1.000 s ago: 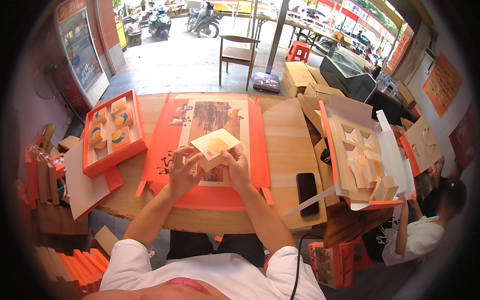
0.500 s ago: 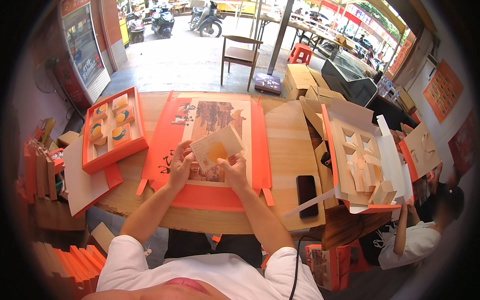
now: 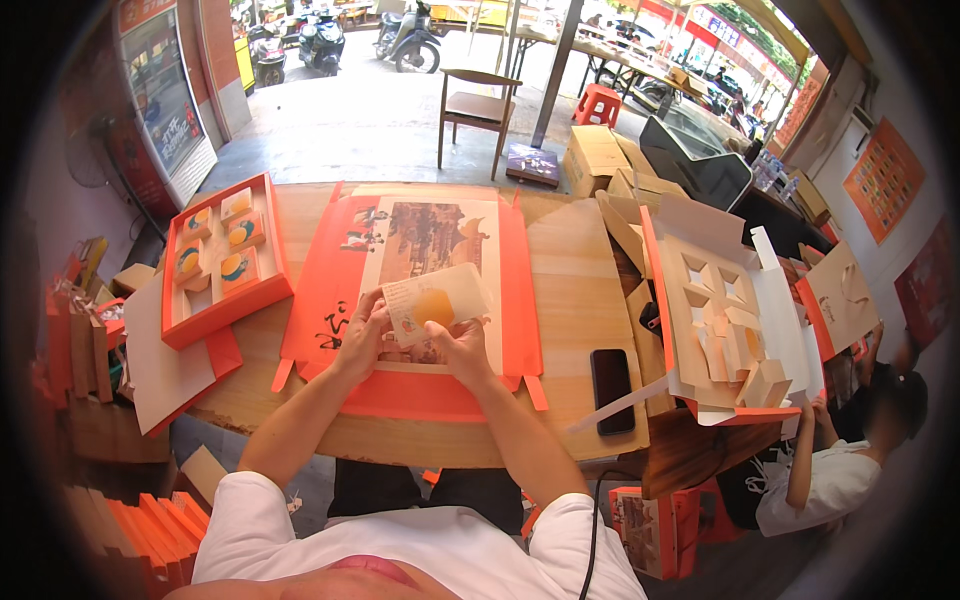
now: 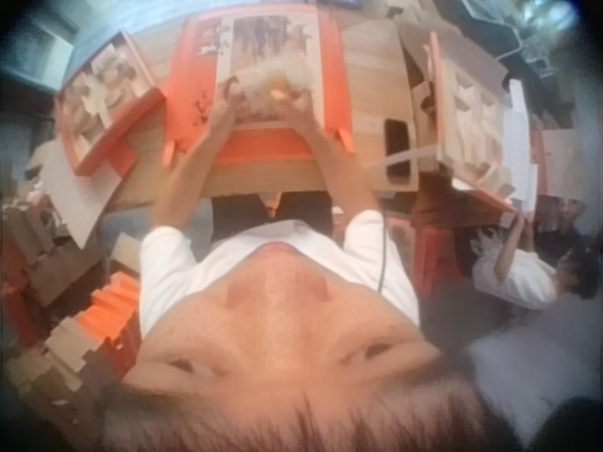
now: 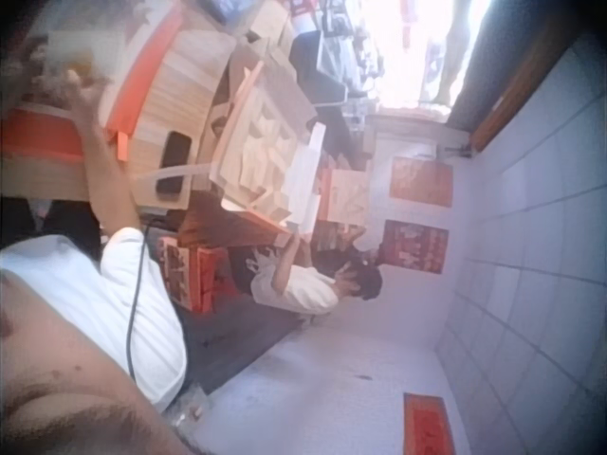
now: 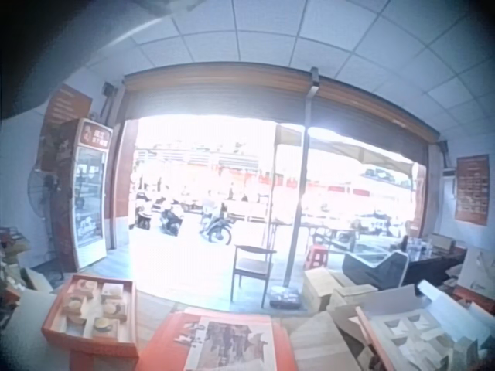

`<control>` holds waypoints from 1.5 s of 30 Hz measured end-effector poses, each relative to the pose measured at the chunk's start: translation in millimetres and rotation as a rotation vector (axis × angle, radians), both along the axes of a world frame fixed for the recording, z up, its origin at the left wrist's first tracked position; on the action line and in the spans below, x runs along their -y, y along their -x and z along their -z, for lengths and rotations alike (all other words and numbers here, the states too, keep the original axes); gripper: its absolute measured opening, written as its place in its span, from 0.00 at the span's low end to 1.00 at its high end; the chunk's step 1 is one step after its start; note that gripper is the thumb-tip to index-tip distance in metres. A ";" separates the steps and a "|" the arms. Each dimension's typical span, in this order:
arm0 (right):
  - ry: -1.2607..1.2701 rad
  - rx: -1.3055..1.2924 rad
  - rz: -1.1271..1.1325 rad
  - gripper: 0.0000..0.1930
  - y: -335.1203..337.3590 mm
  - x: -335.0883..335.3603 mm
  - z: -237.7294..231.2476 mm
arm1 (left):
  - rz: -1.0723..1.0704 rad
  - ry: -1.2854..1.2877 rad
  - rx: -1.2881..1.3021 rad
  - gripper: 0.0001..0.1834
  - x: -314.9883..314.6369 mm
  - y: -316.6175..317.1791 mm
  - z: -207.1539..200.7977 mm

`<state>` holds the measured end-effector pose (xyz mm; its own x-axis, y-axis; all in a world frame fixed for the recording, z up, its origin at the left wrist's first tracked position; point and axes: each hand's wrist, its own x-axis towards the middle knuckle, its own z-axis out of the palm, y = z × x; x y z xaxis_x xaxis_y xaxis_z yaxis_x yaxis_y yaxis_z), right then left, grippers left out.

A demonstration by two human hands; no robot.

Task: The person assembles cardboard boxes by hand, folding the flaps and inserting inner supports into large orange boxes on a wooden table.

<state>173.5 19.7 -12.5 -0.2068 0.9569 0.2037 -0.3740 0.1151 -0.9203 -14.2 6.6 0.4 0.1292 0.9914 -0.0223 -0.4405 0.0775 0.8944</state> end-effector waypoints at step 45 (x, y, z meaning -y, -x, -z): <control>-0.288 0.190 0.408 0.13 2.9 3.3 -11.8 | 0.126 -0.231 -0.181 0.33 10.7 -11.7 -10.2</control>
